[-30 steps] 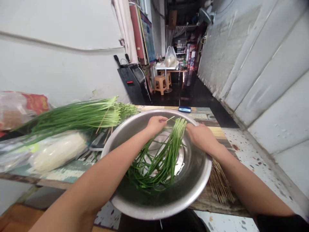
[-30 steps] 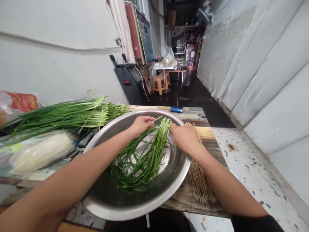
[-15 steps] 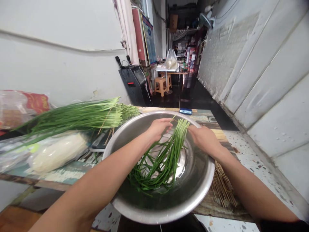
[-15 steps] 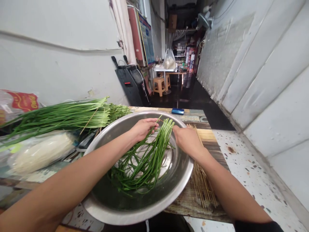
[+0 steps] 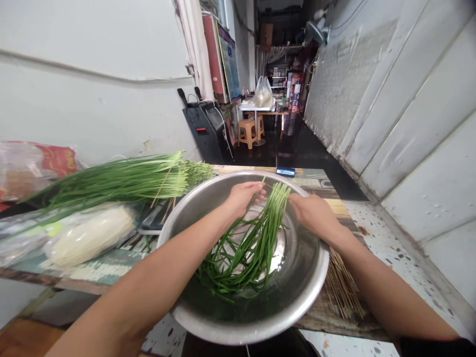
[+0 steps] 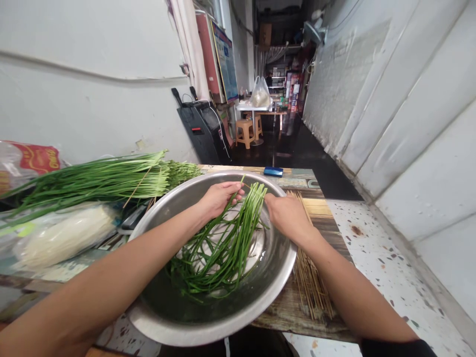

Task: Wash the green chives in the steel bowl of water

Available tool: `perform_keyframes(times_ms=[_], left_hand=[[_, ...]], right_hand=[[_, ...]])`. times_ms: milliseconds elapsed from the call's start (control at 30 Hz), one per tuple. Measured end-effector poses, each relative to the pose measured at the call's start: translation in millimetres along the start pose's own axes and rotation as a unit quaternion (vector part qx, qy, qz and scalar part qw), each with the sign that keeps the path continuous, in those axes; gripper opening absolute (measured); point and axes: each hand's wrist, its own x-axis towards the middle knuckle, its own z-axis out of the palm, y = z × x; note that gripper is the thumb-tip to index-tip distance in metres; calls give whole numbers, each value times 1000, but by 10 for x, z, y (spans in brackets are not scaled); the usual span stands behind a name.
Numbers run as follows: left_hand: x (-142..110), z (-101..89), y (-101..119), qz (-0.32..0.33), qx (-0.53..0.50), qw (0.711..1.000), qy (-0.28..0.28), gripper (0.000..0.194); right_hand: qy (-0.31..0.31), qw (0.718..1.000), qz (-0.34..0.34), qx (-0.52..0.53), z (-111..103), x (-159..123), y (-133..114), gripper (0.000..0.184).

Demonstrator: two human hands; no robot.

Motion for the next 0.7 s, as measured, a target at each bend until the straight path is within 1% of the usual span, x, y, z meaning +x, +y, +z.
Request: perform_keyframes(times_ms=[233, 467, 700], left_hand=[[-11, 24, 1, -21, -16, 1000, 2, 19], [-32, 39, 11, -20, -20, 1000, 5, 21], [-27, 42, -10, -11, -24, 1000, 13, 21]], right_hand=[[4, 1000, -1, 1, -11, -7, -10, 25], [-3, 1000, 2, 3, -20, 5, -8, 29], [13, 1000, -1, 4, -18, -6, 0, 28]])
